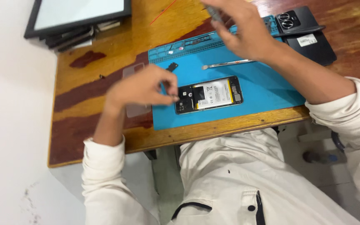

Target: The person removes the back cover of a smartphone, disconnects the battery, and uses a screwdriver to remove screws from the camera module. They then detach the camera module and place it on the work mat.

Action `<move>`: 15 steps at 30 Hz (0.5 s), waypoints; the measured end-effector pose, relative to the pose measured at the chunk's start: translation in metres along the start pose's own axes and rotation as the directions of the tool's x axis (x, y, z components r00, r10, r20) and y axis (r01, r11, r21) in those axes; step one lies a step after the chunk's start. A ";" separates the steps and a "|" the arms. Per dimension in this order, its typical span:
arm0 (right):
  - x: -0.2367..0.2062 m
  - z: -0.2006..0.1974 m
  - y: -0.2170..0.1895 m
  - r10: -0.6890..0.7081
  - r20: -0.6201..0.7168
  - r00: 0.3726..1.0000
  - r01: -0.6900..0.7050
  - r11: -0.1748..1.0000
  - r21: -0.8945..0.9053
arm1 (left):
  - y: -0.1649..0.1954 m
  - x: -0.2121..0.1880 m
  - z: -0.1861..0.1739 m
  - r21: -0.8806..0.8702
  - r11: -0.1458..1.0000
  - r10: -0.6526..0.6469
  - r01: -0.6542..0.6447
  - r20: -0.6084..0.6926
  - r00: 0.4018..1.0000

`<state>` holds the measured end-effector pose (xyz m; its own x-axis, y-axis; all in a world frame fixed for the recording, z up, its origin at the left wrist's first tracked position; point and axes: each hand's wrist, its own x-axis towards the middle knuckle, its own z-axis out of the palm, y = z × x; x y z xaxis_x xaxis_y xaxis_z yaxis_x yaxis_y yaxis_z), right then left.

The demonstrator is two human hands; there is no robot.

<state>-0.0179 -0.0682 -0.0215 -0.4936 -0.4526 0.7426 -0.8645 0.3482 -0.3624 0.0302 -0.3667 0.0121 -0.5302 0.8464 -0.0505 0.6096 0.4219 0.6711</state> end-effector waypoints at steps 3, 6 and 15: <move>0.002 -0.002 -0.005 -0.057 0.011 0.998 0.058 0.993 -0.101 | 0.011 0.011 0.022 0.046 0.997 -0.056 0.054 0.033 0.998; 0.001 -0.005 -0.010 -0.036 0.075 0.997 0.043 0.995 -0.088 | 0.020 0.022 0.032 0.067 0.998 0.003 -0.009 0.075 0.997; -0.001 0.007 -0.012 0.231 0.483 0.844 -0.199 0.973 -0.118 | 0.026 0.029 0.029 0.194 0.981 -0.029 0.029 -0.002 1.000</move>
<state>-0.0074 -0.0775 -0.0214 -0.6624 -0.6985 0.2708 -0.7317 0.5258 -0.4338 0.0480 -0.3212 0.0065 -0.5486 0.8333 -0.0688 0.6969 0.5012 0.5129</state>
